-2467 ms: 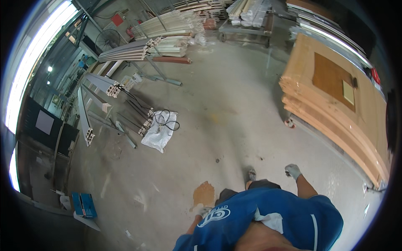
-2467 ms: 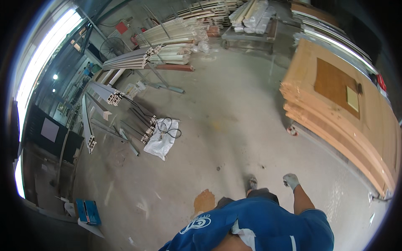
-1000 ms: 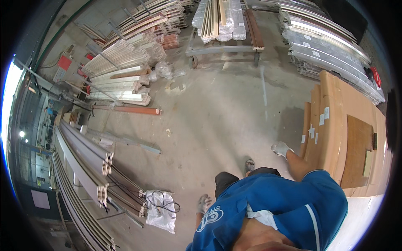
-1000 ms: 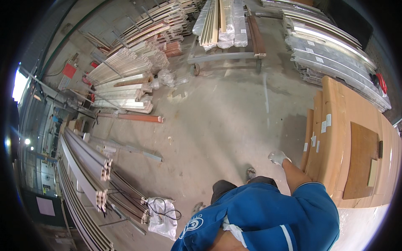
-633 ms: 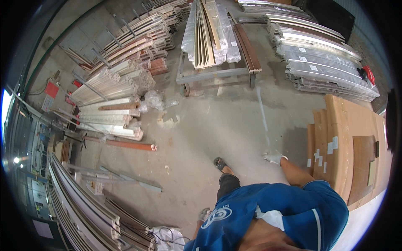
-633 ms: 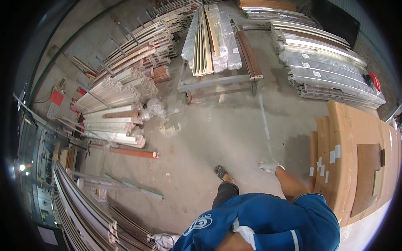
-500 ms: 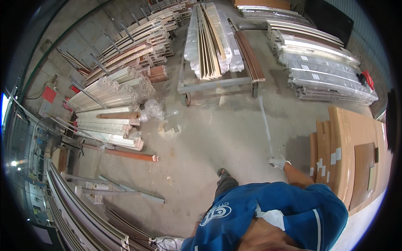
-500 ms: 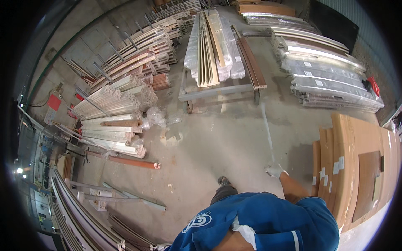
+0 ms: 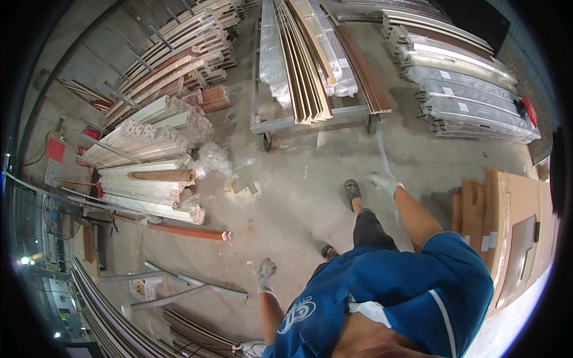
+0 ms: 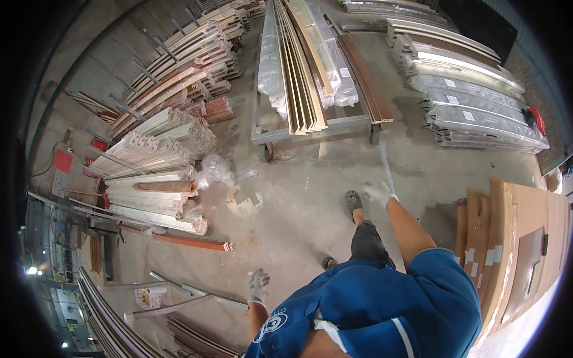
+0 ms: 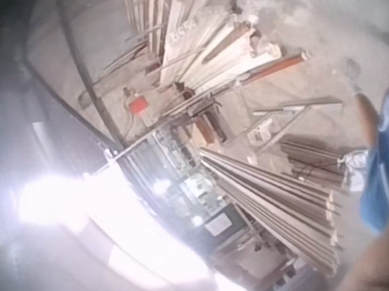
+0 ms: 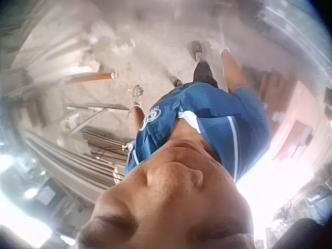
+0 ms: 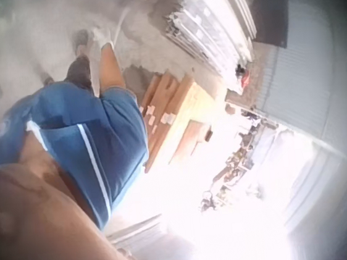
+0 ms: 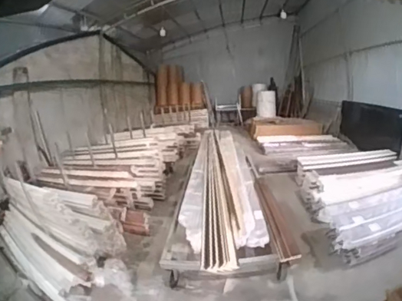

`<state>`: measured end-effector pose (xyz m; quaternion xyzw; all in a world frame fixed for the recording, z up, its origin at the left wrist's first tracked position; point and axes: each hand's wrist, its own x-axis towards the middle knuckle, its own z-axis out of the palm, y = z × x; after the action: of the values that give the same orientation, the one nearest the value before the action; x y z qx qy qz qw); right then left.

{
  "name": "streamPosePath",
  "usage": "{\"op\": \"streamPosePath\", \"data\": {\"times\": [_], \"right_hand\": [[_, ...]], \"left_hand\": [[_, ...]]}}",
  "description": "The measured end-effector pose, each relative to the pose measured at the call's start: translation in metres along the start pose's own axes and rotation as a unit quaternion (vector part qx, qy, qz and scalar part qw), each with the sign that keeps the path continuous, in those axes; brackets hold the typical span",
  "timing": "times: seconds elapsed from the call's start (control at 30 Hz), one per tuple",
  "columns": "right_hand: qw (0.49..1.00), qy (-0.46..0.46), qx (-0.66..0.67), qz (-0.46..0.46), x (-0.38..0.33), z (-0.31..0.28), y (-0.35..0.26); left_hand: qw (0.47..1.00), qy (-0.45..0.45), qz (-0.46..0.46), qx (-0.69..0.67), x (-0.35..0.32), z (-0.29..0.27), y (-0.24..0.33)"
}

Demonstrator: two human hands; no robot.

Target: The person selects long wooden planks from a rack, stacks them, and wraps the bundle with plastic film. The person then covers the wrapped bundle with a large white protective sheet.

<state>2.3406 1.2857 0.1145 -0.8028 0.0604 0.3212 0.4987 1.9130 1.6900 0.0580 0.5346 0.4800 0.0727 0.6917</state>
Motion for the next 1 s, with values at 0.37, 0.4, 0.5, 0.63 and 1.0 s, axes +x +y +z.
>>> {"op": "streamPosePath", "data": {"times": [0.37,0.4,0.5,0.63,1.0], "right_hand": [[0.975,0.153,-0.002,-0.164,0.3,-0.068,-0.29],[0.983,0.121,-0.051,-0.129,0.323,-0.076,-0.311],[0.986,0.113,-0.014,-0.118,0.376,-0.08,-0.345],[0.993,0.077,-0.026,-0.083,0.426,-0.076,-0.359],[0.989,0.025,0.101,-0.105,0.468,-0.082,-0.355]], "left_hand": [[0.971,0.077,-0.228,0.017,-0.028,0.139,0.012],[0.97,0.087,-0.228,0.016,-0.022,0.155,0.026],[0.97,0.109,-0.215,0.021,-0.003,0.193,0.065],[0.973,0.112,-0.2,0.041,0.02,0.22,0.114],[0.991,0.052,-0.086,0.088,0.136,0.257,0.203]]}}
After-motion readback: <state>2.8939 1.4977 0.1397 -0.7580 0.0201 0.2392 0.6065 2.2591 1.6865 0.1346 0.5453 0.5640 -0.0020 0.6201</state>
